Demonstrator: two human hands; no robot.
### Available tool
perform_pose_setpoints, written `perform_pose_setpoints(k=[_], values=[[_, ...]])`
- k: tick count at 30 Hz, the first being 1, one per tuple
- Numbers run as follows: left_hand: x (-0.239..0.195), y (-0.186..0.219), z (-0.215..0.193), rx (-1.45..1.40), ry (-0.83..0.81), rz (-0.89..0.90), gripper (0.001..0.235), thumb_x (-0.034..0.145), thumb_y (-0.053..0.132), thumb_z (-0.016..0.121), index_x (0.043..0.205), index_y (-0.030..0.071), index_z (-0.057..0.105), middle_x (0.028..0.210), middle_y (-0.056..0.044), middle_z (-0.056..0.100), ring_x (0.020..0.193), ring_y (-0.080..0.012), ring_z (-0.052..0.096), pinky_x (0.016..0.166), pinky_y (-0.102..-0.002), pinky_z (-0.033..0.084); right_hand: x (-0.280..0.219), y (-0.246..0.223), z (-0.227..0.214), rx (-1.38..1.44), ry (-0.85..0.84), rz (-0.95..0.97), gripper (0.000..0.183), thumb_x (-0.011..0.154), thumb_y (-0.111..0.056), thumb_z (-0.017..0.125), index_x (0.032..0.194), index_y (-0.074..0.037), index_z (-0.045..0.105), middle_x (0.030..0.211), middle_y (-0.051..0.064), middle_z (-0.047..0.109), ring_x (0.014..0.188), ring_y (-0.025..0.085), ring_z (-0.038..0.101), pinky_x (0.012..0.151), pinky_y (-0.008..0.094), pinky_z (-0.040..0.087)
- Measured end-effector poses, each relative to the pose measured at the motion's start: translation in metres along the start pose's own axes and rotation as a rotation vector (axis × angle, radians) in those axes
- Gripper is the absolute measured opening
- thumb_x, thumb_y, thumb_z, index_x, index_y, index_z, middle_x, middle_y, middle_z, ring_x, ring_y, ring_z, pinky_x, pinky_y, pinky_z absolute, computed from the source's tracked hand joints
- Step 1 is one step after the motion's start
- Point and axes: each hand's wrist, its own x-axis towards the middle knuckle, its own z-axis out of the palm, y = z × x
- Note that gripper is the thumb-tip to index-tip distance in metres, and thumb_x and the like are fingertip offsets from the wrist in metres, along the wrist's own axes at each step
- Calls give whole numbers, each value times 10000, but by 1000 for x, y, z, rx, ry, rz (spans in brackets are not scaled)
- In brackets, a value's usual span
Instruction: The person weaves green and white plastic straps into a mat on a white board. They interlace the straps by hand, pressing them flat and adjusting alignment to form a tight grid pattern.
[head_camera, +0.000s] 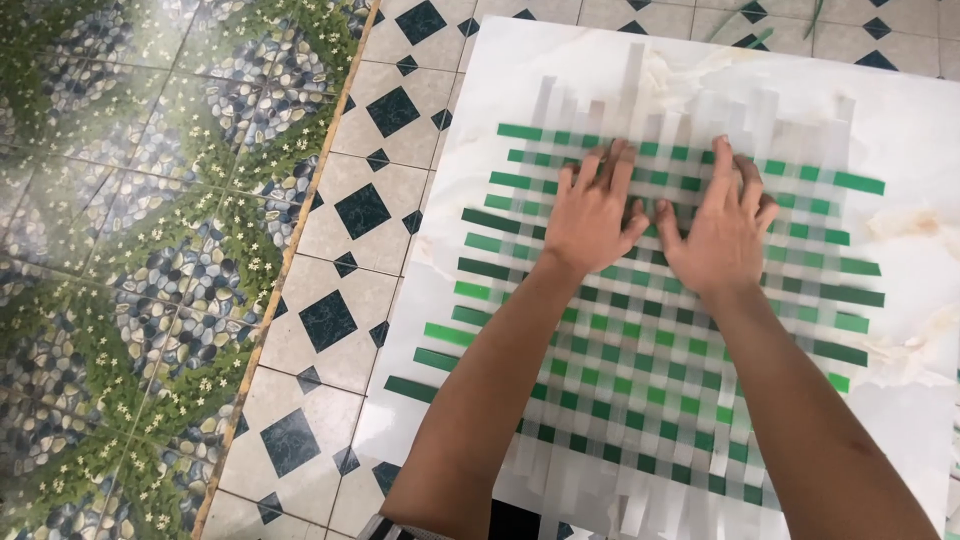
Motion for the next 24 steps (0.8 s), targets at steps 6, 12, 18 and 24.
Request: perform_pose_setpoints(k=[6,12,18,24], values=[[-1,1,2,8,-50,-21,675,876,394,474,1453,67,352,1414,-114,516,1287,-220,369,994,-402,333,-2,0,0,-7,-73,9,830,1003,-456,499,1567,6,103,1494,195,497,1403,273,283,994,468,165],[-1,0,7,1,-80,-38,674,871,405,477,1428,41,371,1312,-114,589,1267,-214,391,1008,-418,332,-4,13,14,22,5,-8,805,974,-425,589,1537,-9,191,1438,190,560,1330,274,353,968,481,186],[-1,2,5,45,-8,-28,672,850,439,478,1382,31,427,1253,-128,634,1154,-224,500,941,-432,398,-5,13,14,15,96,-29,677,996,-361,612,1490,-39,277,1394,158,603,1227,270,455,933,474,241],[-4,1,9,154,-5,60,620,900,436,439,1396,65,421,1255,-86,625,1102,-215,540,881,-411,461,-1,22,-4,363,115,111,359,1100,-265,480,1387,-65,397,1321,114,632,1194,257,567,914,460,271]])
